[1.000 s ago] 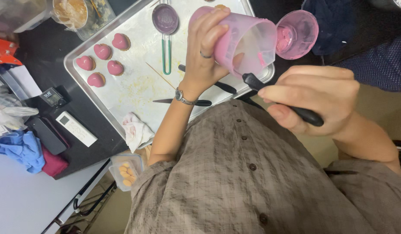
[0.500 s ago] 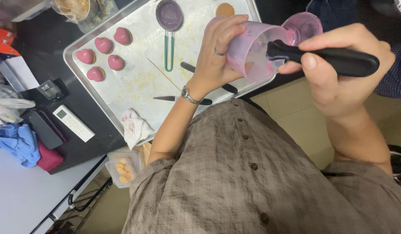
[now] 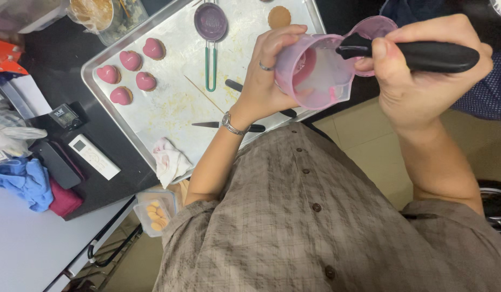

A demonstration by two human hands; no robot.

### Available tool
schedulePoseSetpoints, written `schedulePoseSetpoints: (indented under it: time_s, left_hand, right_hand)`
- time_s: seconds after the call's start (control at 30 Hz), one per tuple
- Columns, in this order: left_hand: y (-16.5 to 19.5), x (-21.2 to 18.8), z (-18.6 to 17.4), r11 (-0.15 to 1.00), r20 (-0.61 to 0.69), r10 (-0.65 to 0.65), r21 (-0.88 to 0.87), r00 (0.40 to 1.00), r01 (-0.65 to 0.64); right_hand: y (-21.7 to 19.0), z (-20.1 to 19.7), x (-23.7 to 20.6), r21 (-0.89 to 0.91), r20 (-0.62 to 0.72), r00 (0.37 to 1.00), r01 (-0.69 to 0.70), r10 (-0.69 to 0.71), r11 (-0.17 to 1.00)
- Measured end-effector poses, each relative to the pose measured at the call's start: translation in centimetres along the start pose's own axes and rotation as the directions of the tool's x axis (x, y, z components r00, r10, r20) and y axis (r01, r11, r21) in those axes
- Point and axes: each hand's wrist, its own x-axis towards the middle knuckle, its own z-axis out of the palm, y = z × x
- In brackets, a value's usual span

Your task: The person holds a sieve over a pink cup and presses a pink frosting-like mixture through it using a spatula, scraping the sieve repeatedly. They then pour and scrape the strained mixture from the cup into a larger pink pitcher, carry the empty cup to a sink area, and place it there.

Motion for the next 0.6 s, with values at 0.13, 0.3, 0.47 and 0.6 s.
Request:
schedulePoseSetpoints:
  time_s: [0.13, 0.3, 0.47, 0.6]
  left_hand:
    - [0.1, 0.1, -0.3, 1.000, -0.010, 0.013, 0.022, 1.000, -0.013]
    - [0.2, 0.1, -0.8, 0.999, -0.006, 0.045, 0.022, 0.999, -0.045]
    - [0.6, -0.2, -0.7, 0.998, -0.016, 0.053, 0.047, 0.998, -0.052]
    - [0.7, -0.3, -0.8, 0.998, -0.024, 0.050, 0.025, 0.998, -0.049]
  right_hand:
    - [0.2, -0.2, -0.3, -0.242, -0.047, 0.990, 0.121, -0.136, 0.963]
    - [-0.2, -0.8, -0.9, -0.351, -0.036, 0.986, 0.140, -0.162, 0.926]
    - [-1.6, -1.2, -0.6, -0.401, 0.051, 0.979, 0.201, -0.197, 0.894]
    - [-3.6, -1.0, -0.8, -0.434, 0.142, 0.979, 0.193, -0.145, 0.880]
